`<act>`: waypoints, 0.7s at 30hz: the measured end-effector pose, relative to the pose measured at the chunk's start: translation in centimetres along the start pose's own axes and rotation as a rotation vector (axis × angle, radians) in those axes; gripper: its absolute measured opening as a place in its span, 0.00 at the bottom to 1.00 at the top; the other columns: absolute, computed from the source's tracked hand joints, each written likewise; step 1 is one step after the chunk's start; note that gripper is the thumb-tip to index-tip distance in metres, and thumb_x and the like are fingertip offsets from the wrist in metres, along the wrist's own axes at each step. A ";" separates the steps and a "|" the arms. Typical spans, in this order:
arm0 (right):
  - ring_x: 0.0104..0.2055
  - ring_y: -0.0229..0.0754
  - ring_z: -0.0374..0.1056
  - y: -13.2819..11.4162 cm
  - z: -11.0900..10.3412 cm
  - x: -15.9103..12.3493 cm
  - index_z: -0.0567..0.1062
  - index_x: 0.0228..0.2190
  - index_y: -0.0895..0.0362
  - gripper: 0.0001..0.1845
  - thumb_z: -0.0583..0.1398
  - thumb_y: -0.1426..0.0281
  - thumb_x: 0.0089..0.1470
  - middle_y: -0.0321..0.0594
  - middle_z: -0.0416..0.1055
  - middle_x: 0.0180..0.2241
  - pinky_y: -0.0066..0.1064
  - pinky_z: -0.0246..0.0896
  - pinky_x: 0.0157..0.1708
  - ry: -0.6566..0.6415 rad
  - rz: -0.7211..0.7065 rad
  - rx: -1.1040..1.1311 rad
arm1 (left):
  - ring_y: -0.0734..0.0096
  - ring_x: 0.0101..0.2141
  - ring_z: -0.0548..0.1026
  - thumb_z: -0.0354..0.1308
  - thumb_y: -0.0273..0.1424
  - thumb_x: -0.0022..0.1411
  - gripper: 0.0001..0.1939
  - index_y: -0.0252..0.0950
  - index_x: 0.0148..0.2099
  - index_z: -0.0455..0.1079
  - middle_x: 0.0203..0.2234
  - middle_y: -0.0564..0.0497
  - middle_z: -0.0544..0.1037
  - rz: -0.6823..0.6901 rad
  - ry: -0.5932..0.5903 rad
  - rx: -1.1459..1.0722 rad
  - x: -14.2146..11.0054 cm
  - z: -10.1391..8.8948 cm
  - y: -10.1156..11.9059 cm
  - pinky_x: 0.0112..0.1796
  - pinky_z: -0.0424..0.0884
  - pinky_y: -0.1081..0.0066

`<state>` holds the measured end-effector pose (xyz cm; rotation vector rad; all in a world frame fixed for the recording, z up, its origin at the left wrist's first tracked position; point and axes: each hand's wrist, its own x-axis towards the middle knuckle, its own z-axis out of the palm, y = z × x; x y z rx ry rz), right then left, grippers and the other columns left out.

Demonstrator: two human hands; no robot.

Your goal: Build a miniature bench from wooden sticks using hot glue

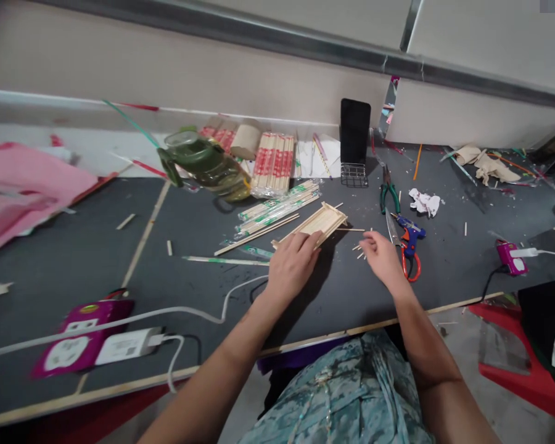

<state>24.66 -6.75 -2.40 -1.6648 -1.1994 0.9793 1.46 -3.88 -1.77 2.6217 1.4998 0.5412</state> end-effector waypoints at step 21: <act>0.15 0.30 0.60 -4.8 6.2 3.9 0.71 0.25 0.56 0.14 0.67 0.60 0.47 0.27 0.65 0.15 0.20 0.52 0.12 -0.215 0.210 0.594 | 0.62 0.39 0.79 0.71 0.51 0.50 0.32 0.36 0.51 0.74 0.42 0.45 0.81 -0.745 -0.021 -1.369 2.0 -1.4 -4.4 0.39 0.74 0.69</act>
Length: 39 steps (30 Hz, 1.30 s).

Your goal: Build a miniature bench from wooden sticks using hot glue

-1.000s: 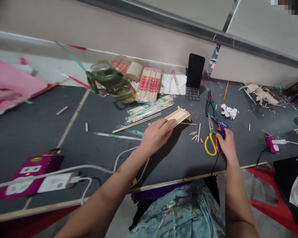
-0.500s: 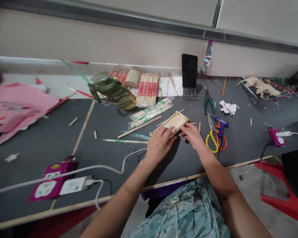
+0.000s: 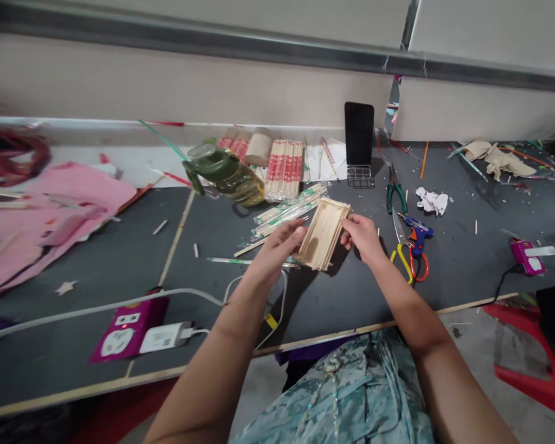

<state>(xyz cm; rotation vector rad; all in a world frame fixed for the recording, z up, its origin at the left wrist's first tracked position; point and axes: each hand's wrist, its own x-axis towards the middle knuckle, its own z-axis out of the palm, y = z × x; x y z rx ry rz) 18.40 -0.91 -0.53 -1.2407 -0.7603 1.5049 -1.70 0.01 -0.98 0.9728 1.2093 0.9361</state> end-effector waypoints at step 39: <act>0.20 0.33 0.63 -0.8 -0.1 -1.8 0.77 0.25 0.56 0.16 0.68 0.57 0.44 0.33 0.71 0.20 0.25 0.64 0.20 -0.086 0.025 -0.391 | 0.45 0.71 0.49 0.37 0.58 0.69 0.44 0.32 0.73 0.55 0.70 0.37 0.58 -0.365 -0.547 -1.183 -0.7 1.3 -4.7 0.69 0.39 0.46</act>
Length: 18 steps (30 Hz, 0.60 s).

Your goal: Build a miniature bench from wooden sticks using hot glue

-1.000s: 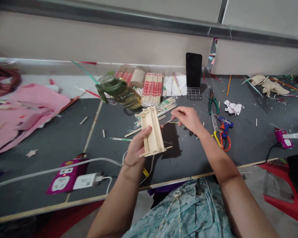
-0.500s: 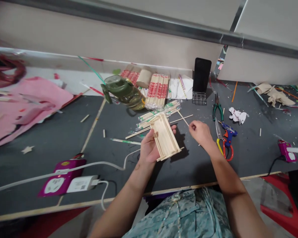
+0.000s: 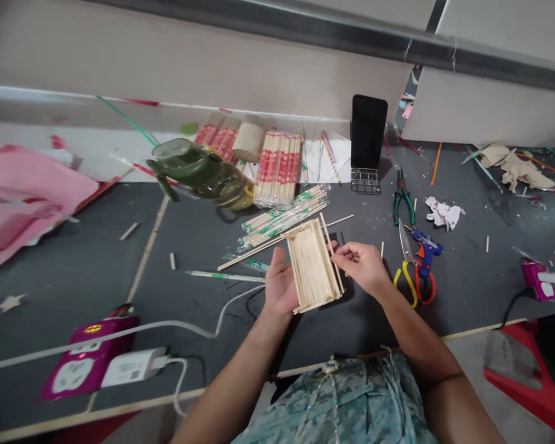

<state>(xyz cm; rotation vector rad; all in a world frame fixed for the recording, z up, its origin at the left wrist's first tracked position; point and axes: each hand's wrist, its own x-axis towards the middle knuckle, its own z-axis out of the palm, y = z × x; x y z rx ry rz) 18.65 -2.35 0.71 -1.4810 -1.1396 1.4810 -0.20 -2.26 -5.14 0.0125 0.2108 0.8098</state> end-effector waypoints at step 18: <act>0.17 0.31 0.63 0.8 0.5 -0.6 0.76 0.25 0.57 0.13 0.68 0.60 0.46 0.31 0.70 0.19 0.24 0.61 0.16 -0.044 0.054 0.067 | 0.49 0.73 0.42 0.43 0.60 0.67 0.46 0.33 0.73 0.54 0.71 0.38 0.57 0.036 0.104 0.099 -0.7 1.0 -0.3 0.68 0.44 0.44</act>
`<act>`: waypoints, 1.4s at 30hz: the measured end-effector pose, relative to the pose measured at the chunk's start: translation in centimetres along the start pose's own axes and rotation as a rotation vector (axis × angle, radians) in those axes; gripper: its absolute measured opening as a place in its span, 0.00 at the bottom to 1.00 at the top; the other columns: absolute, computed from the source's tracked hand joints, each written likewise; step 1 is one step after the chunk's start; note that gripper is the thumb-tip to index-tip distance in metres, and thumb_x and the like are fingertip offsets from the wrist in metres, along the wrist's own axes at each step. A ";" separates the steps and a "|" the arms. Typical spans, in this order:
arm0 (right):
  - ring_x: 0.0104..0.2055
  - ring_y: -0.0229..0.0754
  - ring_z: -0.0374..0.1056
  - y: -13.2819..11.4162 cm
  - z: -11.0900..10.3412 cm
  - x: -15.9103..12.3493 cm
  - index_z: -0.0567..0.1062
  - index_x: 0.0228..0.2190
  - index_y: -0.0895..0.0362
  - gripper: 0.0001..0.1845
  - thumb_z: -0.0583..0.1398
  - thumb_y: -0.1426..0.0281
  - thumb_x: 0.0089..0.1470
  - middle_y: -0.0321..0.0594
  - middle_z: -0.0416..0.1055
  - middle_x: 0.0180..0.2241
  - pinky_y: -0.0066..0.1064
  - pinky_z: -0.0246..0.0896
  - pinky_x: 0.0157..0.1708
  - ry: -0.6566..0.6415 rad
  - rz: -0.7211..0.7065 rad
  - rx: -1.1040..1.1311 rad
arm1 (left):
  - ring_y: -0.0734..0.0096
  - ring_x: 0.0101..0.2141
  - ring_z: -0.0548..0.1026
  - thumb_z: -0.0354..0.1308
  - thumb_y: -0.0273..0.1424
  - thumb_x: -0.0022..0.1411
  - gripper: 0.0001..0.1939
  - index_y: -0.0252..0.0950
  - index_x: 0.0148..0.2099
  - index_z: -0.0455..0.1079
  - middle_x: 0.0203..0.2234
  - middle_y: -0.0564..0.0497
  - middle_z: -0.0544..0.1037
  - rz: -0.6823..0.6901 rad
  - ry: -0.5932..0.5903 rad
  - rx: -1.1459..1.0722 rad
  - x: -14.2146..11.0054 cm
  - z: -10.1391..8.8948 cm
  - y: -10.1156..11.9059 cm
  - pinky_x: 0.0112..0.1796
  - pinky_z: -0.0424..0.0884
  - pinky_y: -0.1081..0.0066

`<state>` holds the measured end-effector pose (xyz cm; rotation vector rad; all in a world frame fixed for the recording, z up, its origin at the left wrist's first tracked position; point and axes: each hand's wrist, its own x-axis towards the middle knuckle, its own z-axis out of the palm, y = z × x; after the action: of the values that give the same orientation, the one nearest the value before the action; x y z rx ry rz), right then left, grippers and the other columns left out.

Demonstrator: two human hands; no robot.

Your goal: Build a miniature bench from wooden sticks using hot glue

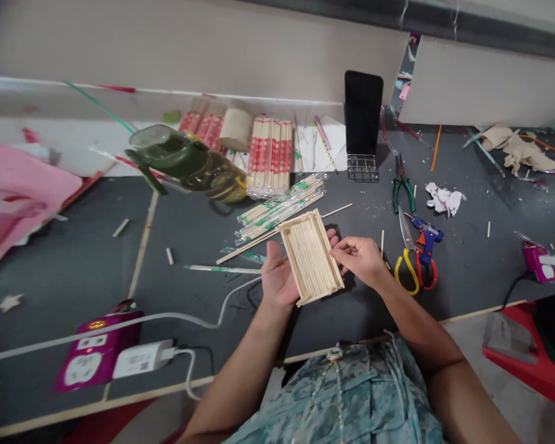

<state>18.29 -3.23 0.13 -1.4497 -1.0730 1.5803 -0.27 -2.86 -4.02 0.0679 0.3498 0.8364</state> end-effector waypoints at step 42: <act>0.19 0.33 0.63 1.2 -0.4 0.3 0.78 0.31 0.56 0.15 0.63 0.57 0.54 0.35 0.74 0.23 0.25 0.56 0.16 0.036 -0.030 -0.063 | 0.49 0.72 0.48 0.43 0.60 0.67 0.42 0.35 0.71 0.60 0.69 0.38 0.62 0.034 0.080 0.045 0.1 0.7 0.1 0.67 0.49 0.43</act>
<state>18.69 -3.33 -1.07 -1.4912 -1.1278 1.5056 -0.07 -2.62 -3.36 0.0829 0.4438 0.8668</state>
